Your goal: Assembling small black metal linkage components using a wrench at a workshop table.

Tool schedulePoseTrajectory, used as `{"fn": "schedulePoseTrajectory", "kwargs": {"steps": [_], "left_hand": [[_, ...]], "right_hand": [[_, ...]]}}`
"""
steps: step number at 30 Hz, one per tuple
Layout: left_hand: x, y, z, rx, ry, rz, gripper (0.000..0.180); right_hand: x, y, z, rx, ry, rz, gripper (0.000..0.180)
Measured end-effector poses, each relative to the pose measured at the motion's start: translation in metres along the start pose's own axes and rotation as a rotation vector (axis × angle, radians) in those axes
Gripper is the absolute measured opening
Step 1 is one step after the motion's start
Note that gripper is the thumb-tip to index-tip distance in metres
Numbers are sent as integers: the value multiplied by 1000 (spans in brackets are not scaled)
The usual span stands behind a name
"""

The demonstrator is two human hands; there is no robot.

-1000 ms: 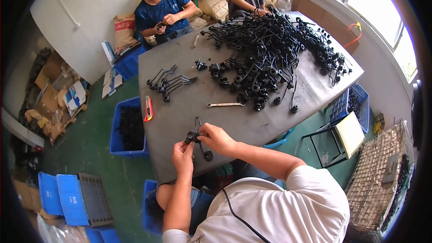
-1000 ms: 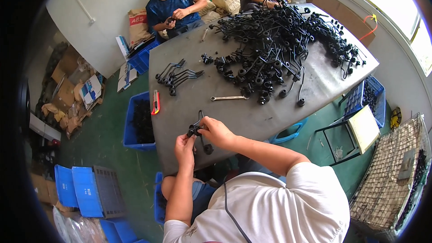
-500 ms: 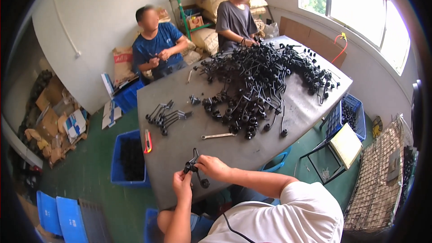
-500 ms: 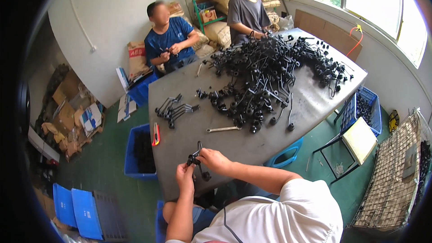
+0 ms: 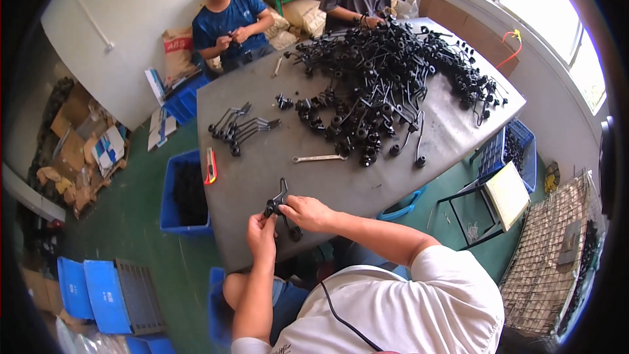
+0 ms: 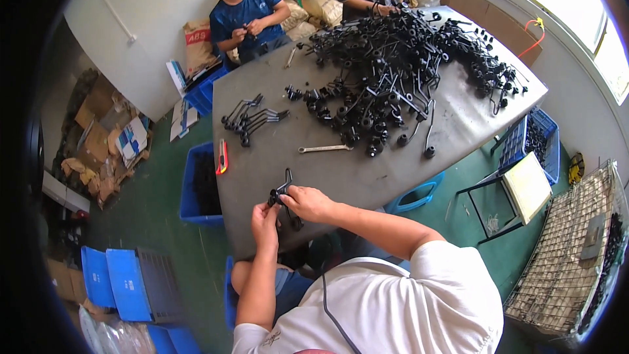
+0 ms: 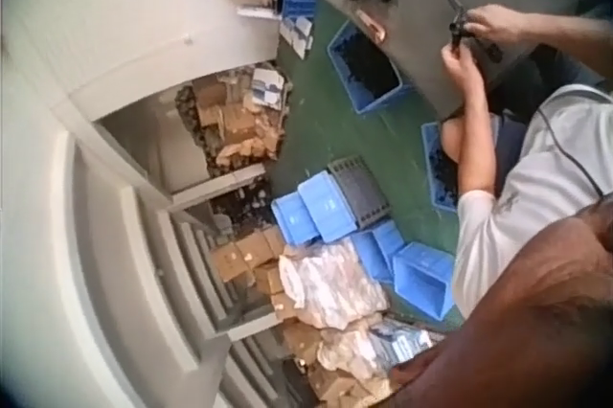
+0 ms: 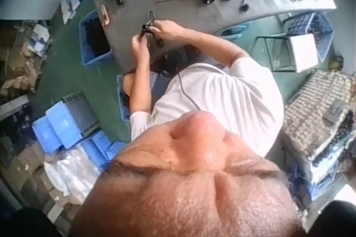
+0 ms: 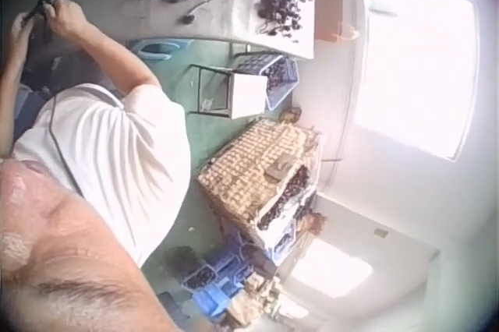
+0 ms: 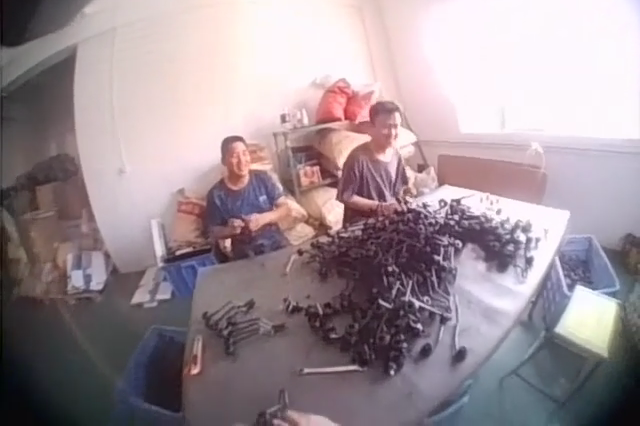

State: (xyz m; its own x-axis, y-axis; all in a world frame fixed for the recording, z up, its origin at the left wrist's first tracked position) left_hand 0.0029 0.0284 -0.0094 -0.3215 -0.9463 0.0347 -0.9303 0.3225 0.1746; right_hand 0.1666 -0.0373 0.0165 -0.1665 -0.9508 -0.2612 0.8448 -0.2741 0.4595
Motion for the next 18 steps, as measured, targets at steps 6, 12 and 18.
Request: {"fn": "schedulePoseTrajectory", "kwargs": {"steps": [6, 12, 18], "left_hand": [[11, 9, -2, -5, 23, -43, 20], [3, -4, 5, -194, -15, -86, 30], [3, 1, -4, -159, -36, -134, 34]], "right_hand": [[-11, 10, 21, 145, -342, 398, 36], [6, 8, 11, 73, 14, -105, 25], [-10, 3, 2, 27, -244, 93, 32]]}}
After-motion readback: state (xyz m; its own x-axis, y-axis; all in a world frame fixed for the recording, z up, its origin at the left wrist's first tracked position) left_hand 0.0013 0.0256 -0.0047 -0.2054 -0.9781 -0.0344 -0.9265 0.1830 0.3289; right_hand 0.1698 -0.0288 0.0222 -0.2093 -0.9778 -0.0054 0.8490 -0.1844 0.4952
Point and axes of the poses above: each hand's wrist, its own x-axis away from the middle knuckle, its own y-axis out of the back of the hand, z = x × y, the point moved 1 cm from there along -x, towards the middle knuckle, and after that the axes turned 9 degrees about -x, right-handed, at the moved point
